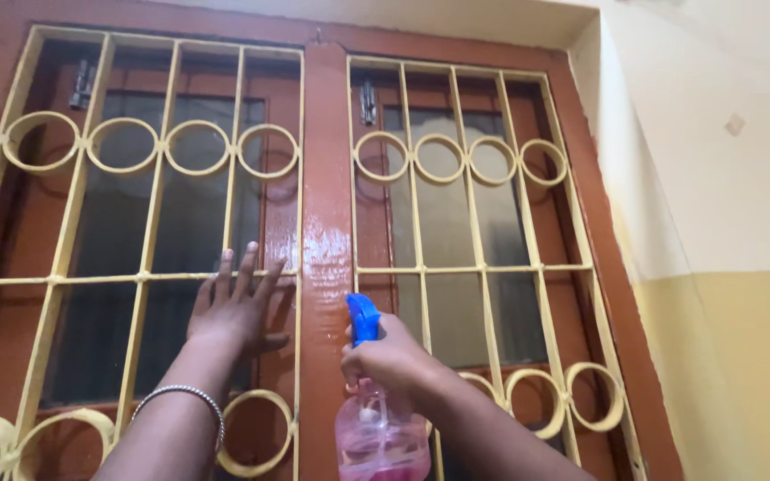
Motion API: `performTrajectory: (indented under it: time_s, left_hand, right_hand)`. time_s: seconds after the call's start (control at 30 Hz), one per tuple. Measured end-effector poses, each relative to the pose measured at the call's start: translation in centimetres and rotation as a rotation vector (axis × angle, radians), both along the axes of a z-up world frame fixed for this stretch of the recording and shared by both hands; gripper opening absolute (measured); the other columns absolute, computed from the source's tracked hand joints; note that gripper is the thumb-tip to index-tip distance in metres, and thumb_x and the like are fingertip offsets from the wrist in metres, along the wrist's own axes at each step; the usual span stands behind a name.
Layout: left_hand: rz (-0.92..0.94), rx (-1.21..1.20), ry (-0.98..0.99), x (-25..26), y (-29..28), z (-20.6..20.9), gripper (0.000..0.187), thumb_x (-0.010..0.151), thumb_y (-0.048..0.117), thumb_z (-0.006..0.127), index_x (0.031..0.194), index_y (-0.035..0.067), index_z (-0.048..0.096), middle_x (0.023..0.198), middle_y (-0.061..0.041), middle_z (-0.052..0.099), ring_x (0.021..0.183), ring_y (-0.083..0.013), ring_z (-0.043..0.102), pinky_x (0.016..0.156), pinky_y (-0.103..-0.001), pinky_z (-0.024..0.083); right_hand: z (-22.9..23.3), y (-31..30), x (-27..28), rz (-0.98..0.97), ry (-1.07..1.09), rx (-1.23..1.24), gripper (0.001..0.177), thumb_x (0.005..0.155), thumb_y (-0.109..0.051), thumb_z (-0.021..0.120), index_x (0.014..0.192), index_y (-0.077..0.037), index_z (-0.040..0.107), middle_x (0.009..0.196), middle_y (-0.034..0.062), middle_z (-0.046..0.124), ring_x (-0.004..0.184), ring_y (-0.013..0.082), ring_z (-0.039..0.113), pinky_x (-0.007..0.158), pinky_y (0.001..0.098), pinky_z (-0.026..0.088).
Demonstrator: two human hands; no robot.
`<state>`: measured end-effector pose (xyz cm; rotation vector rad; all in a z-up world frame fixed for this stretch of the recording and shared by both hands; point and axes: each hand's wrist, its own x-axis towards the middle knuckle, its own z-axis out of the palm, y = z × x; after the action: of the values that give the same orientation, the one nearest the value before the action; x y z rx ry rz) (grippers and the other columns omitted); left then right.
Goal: The person sprays a pink cleaning solution onto a window with a yellow metal grille and wipes the glass with a cloth. The person repeatedly sprays and wipes different sections of the window, focusing on the areas behind the grille.
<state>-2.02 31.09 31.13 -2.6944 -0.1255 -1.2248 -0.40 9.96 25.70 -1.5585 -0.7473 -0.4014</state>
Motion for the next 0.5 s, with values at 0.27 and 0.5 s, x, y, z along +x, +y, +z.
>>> performTrajectory:
  time_s: [0.27, 0.5]
  left_hand:
    - [0.112, -0.093, -0.036, 0.1, 3.0, 4.8, 0.123, 0.084, 0.065, 0.076, 0.162, 0.042, -0.016, 0.175, -0.008, -0.020, 0.158, -0.0394, -0.013, 0.127, -0.050, 0.011]
    - [0.012, -0.146, 0.077, 0.3, 5.7, 3.7, 0.137, 0.077, 0.057, 0.087, 0.163, 0.039, -0.019, 0.169, -0.001, 0.028, 0.159, -0.0214, 0.019, 0.129, -0.048, 0.022]
  right_hand:
    - [5.5, 1.0, -0.4, -0.163, -0.072, -0.086, 0.029, 0.064, 0.011, 0.068, 0.089, 0.000, 0.059, 0.064, 0.0080, 0.060, 0.050, 0.0179, 0.059, 0.046, 0.0324, 0.048]
    - [9.9, 1.0, -0.9, -0.154, -0.048, 0.001, 0.027, 0.065, 0.012, 0.066, 0.084, -0.006, 0.059, 0.064, 0.0099, 0.059, 0.048, 0.0203, 0.056, 0.045, 0.0356, 0.048]
